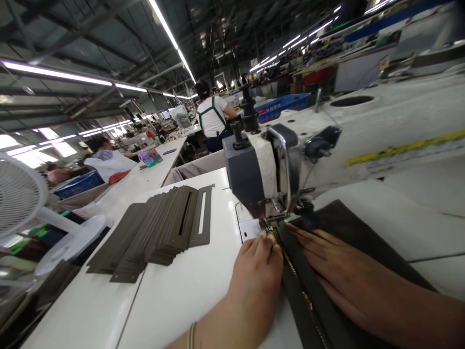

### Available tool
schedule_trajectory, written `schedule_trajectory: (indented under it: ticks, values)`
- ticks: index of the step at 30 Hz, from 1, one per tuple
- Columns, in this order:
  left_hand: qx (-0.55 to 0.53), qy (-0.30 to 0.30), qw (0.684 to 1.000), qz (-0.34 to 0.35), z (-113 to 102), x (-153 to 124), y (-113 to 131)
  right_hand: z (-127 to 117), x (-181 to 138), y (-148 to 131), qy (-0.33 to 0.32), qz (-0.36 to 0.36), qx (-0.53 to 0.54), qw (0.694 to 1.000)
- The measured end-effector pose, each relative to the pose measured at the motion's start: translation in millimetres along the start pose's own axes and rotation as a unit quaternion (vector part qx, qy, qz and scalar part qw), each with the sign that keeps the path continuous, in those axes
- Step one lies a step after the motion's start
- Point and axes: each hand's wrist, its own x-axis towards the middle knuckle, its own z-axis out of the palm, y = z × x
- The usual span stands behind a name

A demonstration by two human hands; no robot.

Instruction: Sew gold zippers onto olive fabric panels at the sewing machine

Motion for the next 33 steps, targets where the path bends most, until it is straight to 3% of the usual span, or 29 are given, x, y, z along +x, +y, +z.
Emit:
schedule_trajectory:
  ticks: [14,19,21,24,27,33]
  values:
    - [0.044,-0.068,0.997,-0.013,2,3,-3,19,-4,7,0.047,-0.025,-0.059,0.997]
    - [0.037,-0.078,0.996,-0.035,6,5,-8,2,3,7,0.02,-0.005,-0.011,1.0]
    - [0.031,-0.088,0.995,-0.039,6,5,-10,-11,1,-2,0.023,0.0,0.012,1.0]
    - [0.016,-0.093,0.995,-0.044,4,5,-12,-23,-8,-27,0.06,-0.063,0.004,0.996]
    - [-0.009,-0.089,0.995,-0.041,-1,4,-14,-18,-19,-53,0.088,-0.136,-0.053,0.985]
    - [-0.067,-0.038,0.997,-0.027,-14,-6,-7,-4,-29,-76,0.157,-0.127,-0.154,0.967]
